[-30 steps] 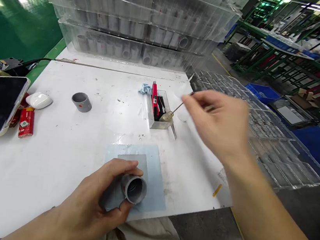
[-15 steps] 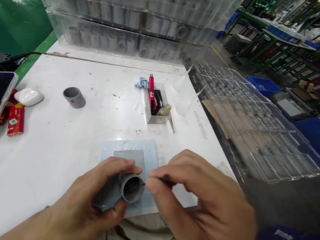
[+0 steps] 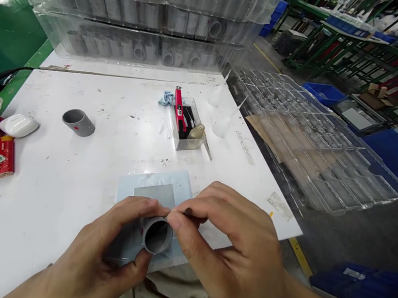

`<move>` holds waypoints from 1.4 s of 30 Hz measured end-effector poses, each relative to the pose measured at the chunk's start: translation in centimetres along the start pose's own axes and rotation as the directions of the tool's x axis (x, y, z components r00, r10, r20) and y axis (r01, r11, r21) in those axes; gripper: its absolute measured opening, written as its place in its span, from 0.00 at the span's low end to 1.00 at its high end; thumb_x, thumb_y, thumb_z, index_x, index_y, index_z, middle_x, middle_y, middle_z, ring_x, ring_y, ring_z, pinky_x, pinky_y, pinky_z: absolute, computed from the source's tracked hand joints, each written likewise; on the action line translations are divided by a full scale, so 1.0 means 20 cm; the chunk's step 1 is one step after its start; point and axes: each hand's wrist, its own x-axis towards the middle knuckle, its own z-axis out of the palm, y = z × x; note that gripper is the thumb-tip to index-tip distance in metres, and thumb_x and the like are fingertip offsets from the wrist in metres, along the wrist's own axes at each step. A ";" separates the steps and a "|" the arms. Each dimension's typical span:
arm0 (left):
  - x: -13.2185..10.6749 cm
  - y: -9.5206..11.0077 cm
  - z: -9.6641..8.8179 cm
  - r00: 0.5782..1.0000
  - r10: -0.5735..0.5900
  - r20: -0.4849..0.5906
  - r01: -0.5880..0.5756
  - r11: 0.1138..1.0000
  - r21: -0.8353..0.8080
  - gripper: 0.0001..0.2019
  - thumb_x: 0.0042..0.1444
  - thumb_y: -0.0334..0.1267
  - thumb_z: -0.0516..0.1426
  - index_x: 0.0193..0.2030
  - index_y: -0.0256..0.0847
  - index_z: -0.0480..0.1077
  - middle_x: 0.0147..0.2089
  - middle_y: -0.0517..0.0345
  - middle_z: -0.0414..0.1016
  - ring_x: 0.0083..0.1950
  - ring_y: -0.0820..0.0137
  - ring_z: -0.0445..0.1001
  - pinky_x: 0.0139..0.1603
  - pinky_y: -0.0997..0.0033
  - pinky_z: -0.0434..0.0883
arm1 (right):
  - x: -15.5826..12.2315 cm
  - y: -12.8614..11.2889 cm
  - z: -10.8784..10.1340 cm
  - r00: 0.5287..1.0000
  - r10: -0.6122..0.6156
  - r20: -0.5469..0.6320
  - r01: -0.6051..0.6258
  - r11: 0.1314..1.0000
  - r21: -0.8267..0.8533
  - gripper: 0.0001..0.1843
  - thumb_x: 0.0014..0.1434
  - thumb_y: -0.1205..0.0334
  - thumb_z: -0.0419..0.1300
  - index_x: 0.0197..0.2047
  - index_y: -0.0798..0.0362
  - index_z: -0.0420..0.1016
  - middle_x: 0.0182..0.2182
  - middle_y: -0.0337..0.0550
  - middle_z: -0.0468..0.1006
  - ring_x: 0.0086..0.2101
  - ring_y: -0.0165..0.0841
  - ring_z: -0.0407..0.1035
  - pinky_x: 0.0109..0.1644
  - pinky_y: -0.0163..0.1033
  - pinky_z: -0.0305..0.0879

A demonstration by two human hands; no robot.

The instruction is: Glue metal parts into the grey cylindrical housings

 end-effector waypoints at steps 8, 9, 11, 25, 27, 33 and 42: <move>0.00 -0.01 0.00 1.000 -0.002 0.004 0.002 1.000 -0.007 0.33 0.64 0.27 0.58 0.70 0.61 0.59 0.64 0.64 0.76 0.65 0.71 0.74 0.69 0.75 0.71 | 0.02 -0.05 -0.11 0.980 0.026 -0.198 -0.039 0.997 -0.064 0.09 0.68 0.73 0.65 0.40 0.49 0.82 0.36 0.37 0.79 0.32 0.42 0.72 0.34 0.45 0.69; 0.01 -0.01 0.01 1.000 -0.005 0.011 0.005 1.000 -0.014 0.33 0.64 0.27 0.58 0.70 0.61 0.59 0.64 0.63 0.76 0.66 0.71 0.74 0.70 0.75 0.70 | 0.04 -0.06 -0.13 0.959 0.004 -0.283 -0.040 0.992 -0.120 0.09 0.68 0.72 0.66 0.40 0.47 0.83 0.37 0.37 0.79 0.32 0.43 0.72 0.33 0.45 0.68; 0.01 -0.01 0.01 1.000 -0.014 0.019 0.014 1.000 -0.016 0.33 0.64 0.26 0.57 0.70 0.61 0.58 0.64 0.63 0.76 0.66 0.72 0.74 0.70 0.75 0.70 | 0.08 -0.04 -0.18 0.910 -0.064 -0.409 -0.039 0.970 -0.239 0.10 0.69 0.70 0.67 0.39 0.44 0.83 0.36 0.37 0.79 0.32 0.45 0.71 0.33 0.46 0.66; 0.01 -0.02 0.03 0.995 -0.072 -0.062 0.074 0.997 0.028 0.33 0.62 0.29 0.57 0.69 0.64 0.58 0.62 0.68 0.79 0.65 0.73 0.77 0.66 0.77 0.73 | 0.45 0.32 -0.23 0.935 -0.224 -0.277 0.028 0.821 -0.570 0.09 0.69 0.65 0.64 0.34 0.51 0.77 0.29 0.37 0.76 0.30 0.42 0.73 0.34 0.42 0.60; 0.01 -0.02 0.03 0.993 -0.100 -0.069 0.101 0.995 0.007 0.32 0.63 0.30 0.58 0.69 0.65 0.58 0.62 0.69 0.80 0.64 0.73 0.77 0.68 0.76 0.72 | 0.44 0.33 -0.23 0.975 -0.100 -0.201 -0.041 0.800 -0.598 0.07 0.69 0.65 0.66 0.36 0.51 0.80 0.28 0.35 0.77 0.29 0.41 0.74 0.32 0.41 0.58; 0.05 0.00 -0.04 0.991 -0.134 -0.030 0.136 0.989 0.060 0.32 0.63 0.34 0.61 0.69 0.68 0.58 0.61 0.68 0.79 0.62 0.69 0.78 0.60 0.75 0.78 | 0.21 0.35 -0.18 0.964 0.061 -0.260 -0.188 0.847 -0.497 0.14 0.71 0.51 0.61 0.49 0.53 0.78 0.28 0.34 0.76 0.26 0.41 0.72 0.31 0.42 0.59; 0.11 0.18 -0.30 0.970 -0.124 0.209 -0.028 0.797 0.603 0.29 0.69 0.38 0.56 0.73 0.63 0.55 0.57 0.59 0.77 0.53 0.61 0.80 0.49 0.63 0.81 | -0.05 0.43 -0.03 0.972 0.183 -0.146 -0.223 0.916 -0.334 0.14 0.72 0.54 0.55 0.48 0.53 0.76 0.26 0.33 0.72 0.27 0.41 0.72 0.32 0.42 0.61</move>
